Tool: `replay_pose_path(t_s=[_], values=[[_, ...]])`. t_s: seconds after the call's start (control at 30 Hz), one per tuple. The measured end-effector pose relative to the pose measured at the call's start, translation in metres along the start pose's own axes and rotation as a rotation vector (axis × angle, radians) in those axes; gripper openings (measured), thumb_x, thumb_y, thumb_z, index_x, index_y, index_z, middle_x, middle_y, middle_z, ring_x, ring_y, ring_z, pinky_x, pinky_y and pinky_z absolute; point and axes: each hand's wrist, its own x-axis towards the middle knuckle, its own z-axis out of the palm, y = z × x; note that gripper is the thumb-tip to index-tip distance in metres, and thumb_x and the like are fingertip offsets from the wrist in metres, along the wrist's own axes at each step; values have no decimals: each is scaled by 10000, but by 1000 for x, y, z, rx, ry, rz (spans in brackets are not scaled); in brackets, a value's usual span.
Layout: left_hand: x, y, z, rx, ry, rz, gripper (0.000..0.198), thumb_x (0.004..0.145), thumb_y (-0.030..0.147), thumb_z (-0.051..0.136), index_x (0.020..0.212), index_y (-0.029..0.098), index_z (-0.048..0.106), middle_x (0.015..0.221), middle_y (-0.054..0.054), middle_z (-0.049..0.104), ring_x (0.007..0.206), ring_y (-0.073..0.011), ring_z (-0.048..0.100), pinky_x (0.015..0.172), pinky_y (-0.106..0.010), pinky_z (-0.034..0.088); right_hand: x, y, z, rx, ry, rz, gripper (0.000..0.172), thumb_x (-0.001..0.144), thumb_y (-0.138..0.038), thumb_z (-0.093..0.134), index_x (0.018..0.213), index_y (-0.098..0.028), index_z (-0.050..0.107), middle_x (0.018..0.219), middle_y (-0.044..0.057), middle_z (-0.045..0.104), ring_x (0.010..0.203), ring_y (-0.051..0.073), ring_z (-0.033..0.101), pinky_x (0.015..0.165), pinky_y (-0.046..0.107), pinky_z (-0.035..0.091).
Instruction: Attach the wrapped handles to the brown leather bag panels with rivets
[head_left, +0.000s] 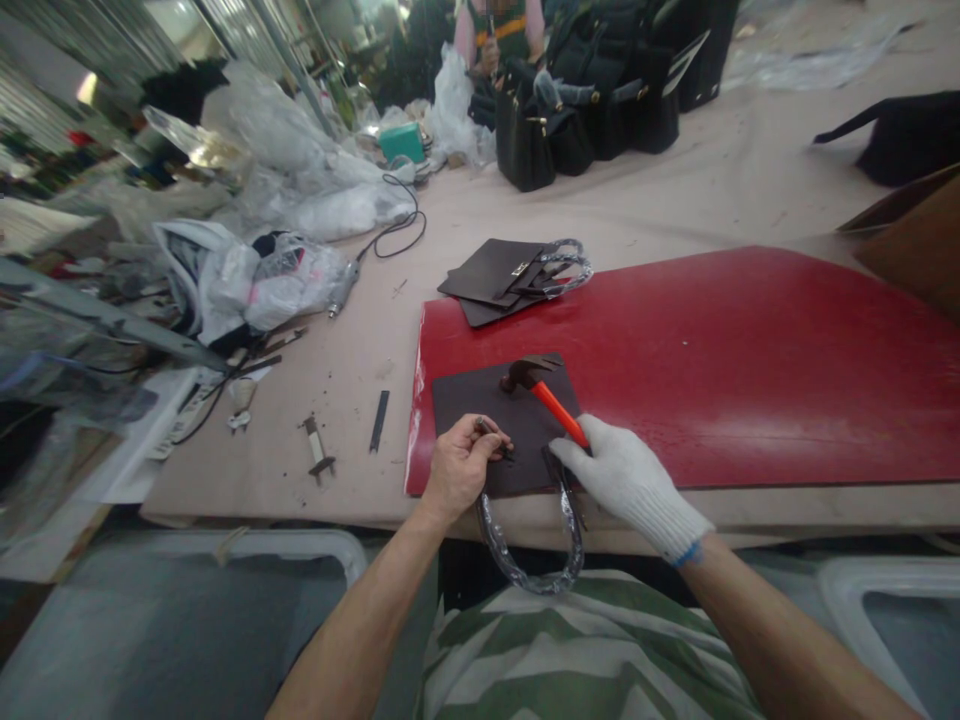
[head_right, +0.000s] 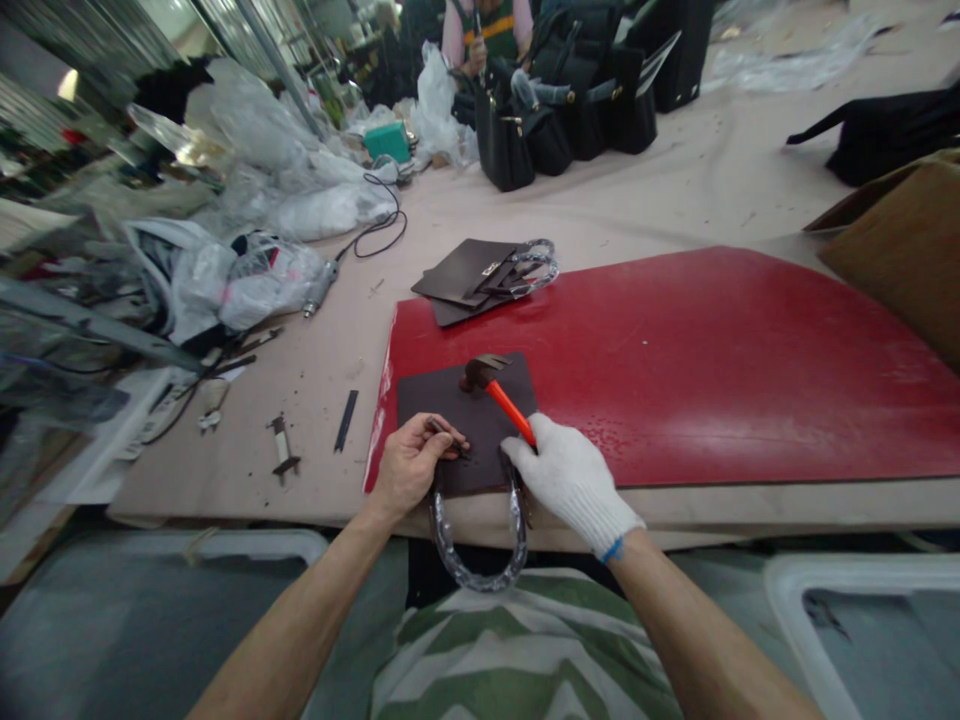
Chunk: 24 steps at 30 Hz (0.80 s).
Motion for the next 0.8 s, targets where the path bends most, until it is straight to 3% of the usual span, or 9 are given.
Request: replay_pose_path(t_s=[0.23, 0.43, 0.53, 0.67, 0.73, 0.8], values=[[-6, 1, -3, 294, -60, 261, 115, 907, 193, 556, 883, 192, 668, 839, -19, 735, 763, -128, 683, 740, -236, 536, 0, -1, -2, 16, -1, -14, 276, 926, -448, 527, 813, -197, 500, 679, 15, 559, 607, 150, 489, 575, 295, 210], [-10, -8, -1, 484, -100, 464, 142, 936, 220, 525, 953, 205, 665, 881, -54, 738, 768, -160, 697, 715, -257, 531, 1, 9, -4, 244, 1, -129, 352, 947, -464, 419, 729, -191, 464, 653, -4, 516, 620, 142, 477, 569, 280, 289], [-11, -12, 1, 563, -145, 545, 170, 944, 210, 486, 974, 198, 654, 880, -76, 729, 766, -175, 696, 698, -266, 528, -19, -1, -27, 331, 32, -179, 360, 960, -465, 389, 724, -200, 444, 635, -15, 501, 592, 134, 469, 553, 271, 309], [-10, -15, 2, 545, -150, 554, 178, 942, 175, 459, 984, 199, 630, 860, -64, 711, 762, -165, 685, 707, -256, 524, -60, -19, -64, 325, 209, -286, 368, 983, -482, 401, 729, -222, 460, 578, -20, 504, 526, 139, 478, 537, 283, 328], [-10, -16, 2, 517, -125, 550, 174, 946, 171, 456, 987, 196, 624, 887, -66, 719, 790, -164, 692, 736, -256, 528, -75, -16, -69, 278, 266, -331, 359, 976, -496, 428, 743, -231, 494, 587, -5, 548, 516, 153, 510, 535, 293, 350], [-9, -16, 2, 511, -120, 551, 168, 949, 178, 459, 968, 191, 626, 895, -76, 727, 794, -172, 697, 736, -262, 528, -82, -6, -65, 200, 244, -352, 327, 963, -490, 435, 792, -234, 548, 637, 22, 617, 545, 182, 565, 543, 306, 377]])
